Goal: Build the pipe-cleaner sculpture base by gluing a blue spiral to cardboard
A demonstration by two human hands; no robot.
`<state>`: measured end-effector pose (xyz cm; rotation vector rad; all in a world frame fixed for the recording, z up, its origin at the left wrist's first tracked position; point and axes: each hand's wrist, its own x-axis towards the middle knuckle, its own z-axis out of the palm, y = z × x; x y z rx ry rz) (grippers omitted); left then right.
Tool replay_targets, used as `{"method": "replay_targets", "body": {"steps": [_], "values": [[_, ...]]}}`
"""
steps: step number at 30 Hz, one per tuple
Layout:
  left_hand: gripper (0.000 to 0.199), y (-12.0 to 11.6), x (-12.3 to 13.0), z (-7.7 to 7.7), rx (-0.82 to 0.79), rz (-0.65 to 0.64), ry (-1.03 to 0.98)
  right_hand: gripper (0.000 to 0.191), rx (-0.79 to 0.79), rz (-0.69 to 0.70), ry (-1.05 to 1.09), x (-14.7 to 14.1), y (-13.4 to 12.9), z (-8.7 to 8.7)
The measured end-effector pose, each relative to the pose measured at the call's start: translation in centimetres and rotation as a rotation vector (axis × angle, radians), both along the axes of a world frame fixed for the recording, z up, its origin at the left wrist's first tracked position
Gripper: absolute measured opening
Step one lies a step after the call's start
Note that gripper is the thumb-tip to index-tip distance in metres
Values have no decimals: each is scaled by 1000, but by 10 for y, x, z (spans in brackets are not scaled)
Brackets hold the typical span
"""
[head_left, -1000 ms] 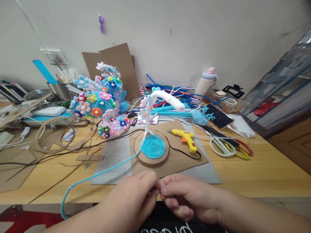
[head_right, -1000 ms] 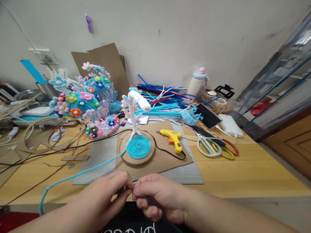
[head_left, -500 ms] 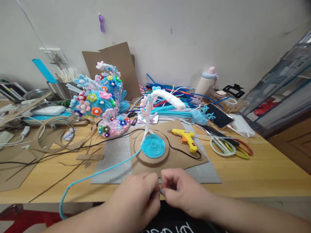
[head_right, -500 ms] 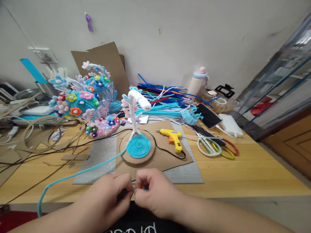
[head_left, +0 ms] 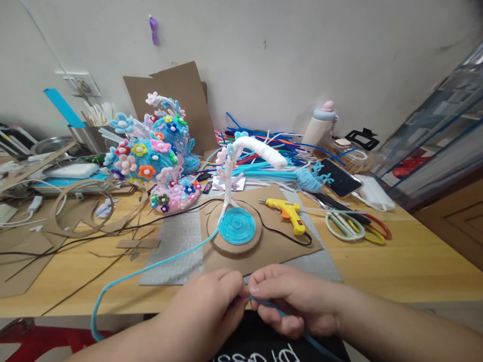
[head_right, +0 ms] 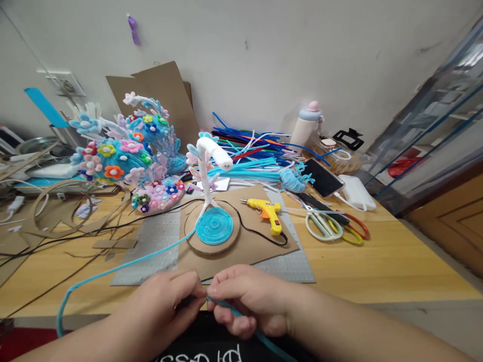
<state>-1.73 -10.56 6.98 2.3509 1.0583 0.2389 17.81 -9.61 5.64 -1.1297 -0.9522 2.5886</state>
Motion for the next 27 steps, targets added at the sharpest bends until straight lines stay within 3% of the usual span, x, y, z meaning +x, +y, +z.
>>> {"method": "replay_targets", "body": {"steps": [6,11,16,21,27], "values": [[14,0,-5,1,282,-116,101,13,-155,-64,130,2,-1,-5],[16,-2,-7,10,354,-266,171,13,-232,15,128,4,0,-7],[16,-1,-4,16,469,-348,231,7,-278,-22,190,4,-1,-3],[17,2,-4,14,401,-309,216,7,-300,-83,228,3,-1,0],[15,3,-11,6,351,-274,71,11,-414,-22,231,5,1,-1]]}}
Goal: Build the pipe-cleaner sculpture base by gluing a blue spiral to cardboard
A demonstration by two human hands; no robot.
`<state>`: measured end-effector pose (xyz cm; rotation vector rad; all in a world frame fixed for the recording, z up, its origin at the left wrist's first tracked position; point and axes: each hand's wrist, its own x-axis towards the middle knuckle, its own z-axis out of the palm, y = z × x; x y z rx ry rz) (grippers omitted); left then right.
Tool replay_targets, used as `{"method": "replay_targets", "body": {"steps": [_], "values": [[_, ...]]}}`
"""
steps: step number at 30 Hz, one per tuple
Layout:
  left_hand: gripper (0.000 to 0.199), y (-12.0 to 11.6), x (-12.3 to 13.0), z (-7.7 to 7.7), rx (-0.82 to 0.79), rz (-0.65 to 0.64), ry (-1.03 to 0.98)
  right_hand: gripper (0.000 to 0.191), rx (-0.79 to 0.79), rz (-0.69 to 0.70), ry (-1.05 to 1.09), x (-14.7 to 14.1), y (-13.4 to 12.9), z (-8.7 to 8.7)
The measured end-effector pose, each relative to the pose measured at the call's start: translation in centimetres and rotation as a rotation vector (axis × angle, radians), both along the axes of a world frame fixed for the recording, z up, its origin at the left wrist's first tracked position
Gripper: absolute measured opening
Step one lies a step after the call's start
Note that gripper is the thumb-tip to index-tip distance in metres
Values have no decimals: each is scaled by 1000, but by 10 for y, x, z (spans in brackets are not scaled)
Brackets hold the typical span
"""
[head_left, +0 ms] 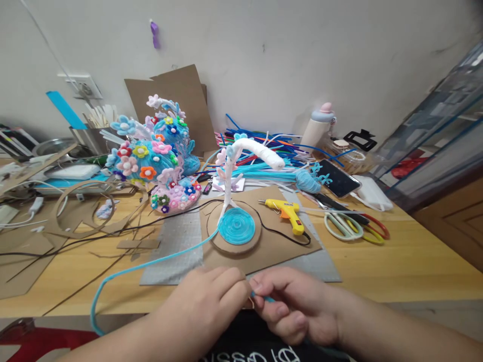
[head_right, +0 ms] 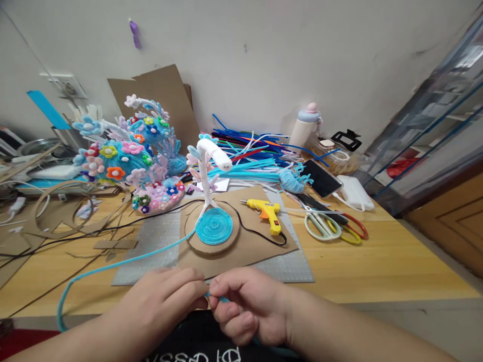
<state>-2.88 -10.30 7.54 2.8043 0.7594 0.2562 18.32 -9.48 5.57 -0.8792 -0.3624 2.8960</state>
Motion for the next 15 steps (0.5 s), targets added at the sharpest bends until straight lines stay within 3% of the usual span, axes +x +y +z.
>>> {"method": "replay_targets", "body": {"steps": [4,7,9,11,13,15], "values": [[22,-1,-2,-3,42,4,-91,6,111,-62,-32,-3,-4,2],[23,-1,2,-2,-83,78,-181,15,294,-160,-120,-9,-11,3],[22,0,7,0,-313,183,-256,20,428,-194,-199,-12,-14,4],[22,1,12,1,-678,337,-319,22,677,-196,-322,-13,-16,6],[26,3,17,0,-1084,475,-374,21,1112,-129,-454,-10,-17,8],[32,5,21,-3,-1390,543,-431,19,1601,-7,-530,-4,-16,9]]}}
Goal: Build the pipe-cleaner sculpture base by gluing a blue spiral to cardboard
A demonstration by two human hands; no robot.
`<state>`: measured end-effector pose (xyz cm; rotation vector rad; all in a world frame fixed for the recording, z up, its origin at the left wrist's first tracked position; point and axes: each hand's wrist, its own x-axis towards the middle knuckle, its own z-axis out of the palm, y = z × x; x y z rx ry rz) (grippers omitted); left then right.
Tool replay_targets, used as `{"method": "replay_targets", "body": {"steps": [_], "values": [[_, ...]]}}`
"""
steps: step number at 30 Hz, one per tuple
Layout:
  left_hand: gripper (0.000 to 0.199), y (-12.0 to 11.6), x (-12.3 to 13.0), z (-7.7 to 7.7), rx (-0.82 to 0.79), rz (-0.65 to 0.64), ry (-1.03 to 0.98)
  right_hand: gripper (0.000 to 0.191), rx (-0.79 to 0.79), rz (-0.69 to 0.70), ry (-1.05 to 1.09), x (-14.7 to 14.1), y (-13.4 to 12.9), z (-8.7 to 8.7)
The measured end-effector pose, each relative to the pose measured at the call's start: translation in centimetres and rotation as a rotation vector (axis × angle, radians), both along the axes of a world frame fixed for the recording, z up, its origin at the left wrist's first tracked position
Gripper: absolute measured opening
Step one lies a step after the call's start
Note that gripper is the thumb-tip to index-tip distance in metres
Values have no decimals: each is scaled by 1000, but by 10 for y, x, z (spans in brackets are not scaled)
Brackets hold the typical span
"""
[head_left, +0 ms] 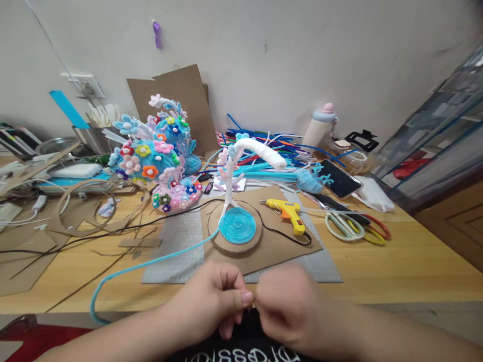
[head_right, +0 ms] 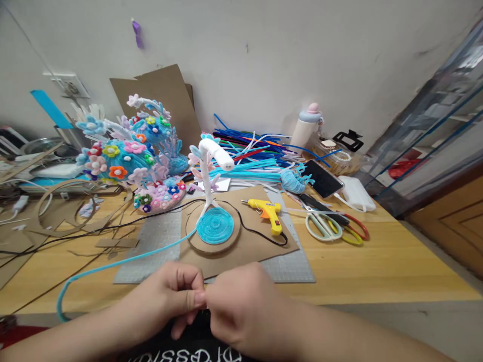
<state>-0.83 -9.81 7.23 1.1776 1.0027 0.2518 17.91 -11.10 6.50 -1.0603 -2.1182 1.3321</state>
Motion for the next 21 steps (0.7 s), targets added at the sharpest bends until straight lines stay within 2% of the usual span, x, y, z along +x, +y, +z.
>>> {"method": "replay_targets", "body": {"steps": [1,2,3,4,5,6,9,10,12,14,16,18,21], "values": [[34,1,1,-1,-72,22,-36,19,169,58,-60,3,0,0],[36,1,2,-3,-99,39,-56,20,272,87,-93,5,1,0],[37,1,3,-3,-90,54,-58,21,293,73,-97,7,1,-1],[36,1,3,-3,-58,66,-41,22,215,18,-73,8,2,-2],[35,0,3,-3,-4,70,-8,22,42,-29,-28,8,2,-3],[32,-1,3,-2,70,59,37,22,-197,-62,33,8,3,-4],[24,-5,0,1,442,-42,160,25,-949,-40,254,6,7,-7],[22,-5,-2,1,591,-80,185,23,-1111,-25,327,6,9,-8],[21,-6,-5,0,853,-133,221,16,-1272,-41,452,7,10,-9],[22,-5,-7,-3,1023,-170,259,12,-1312,-72,513,7,9,-8],[23,-6,-8,-5,1122,-202,290,12,-1281,-105,514,5,7,-6],[22,-6,-9,-5,1154,-224,303,15,-1213,-144,498,3,5,-4],[21,-7,-10,-3,1081,-226,298,20,-1083,-197,467,-2,2,-2]]}}
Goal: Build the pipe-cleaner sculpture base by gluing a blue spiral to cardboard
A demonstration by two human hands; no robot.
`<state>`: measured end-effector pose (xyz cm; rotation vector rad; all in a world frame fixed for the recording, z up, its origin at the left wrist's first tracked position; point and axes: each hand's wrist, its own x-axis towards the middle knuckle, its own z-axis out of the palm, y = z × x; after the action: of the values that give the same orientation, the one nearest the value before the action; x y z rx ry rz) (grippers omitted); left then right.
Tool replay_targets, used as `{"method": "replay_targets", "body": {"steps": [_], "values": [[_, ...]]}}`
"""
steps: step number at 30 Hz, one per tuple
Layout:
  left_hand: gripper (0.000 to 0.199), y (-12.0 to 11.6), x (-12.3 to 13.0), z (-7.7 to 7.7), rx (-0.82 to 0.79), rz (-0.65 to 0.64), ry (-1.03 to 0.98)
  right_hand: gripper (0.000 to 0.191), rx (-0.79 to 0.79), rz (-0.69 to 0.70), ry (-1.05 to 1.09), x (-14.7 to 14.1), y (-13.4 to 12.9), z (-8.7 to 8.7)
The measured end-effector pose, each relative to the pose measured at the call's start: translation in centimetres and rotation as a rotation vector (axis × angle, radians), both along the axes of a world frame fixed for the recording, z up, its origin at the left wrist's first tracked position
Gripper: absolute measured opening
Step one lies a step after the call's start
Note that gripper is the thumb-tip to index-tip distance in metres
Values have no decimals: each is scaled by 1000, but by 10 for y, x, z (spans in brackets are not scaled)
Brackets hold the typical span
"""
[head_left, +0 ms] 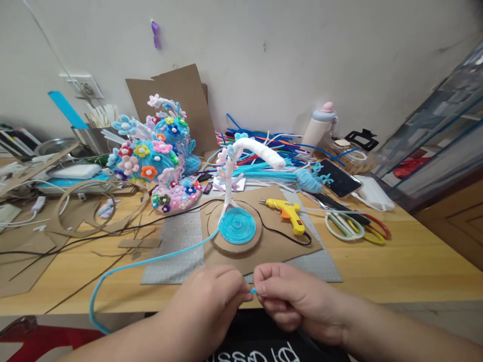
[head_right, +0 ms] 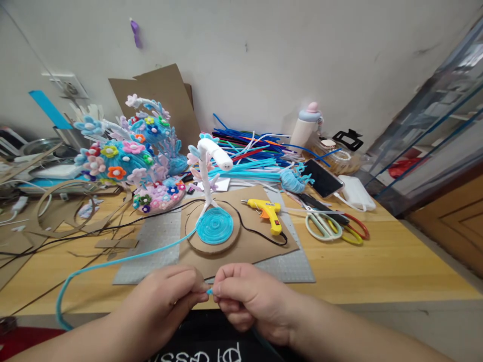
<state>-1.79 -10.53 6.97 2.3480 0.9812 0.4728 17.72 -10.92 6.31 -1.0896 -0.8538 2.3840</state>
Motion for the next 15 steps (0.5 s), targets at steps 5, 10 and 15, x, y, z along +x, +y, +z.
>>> {"method": "replay_targets", "body": {"steps": [5,10,15], "values": [[18,1,1,7,-293,90,-3,16,543,62,-311,-1,-1,-3],[18,4,6,5,-655,168,-48,13,1492,295,-624,9,-3,-5],[19,7,10,-10,-1091,247,-172,17,2212,371,-773,8,0,-3]]}}
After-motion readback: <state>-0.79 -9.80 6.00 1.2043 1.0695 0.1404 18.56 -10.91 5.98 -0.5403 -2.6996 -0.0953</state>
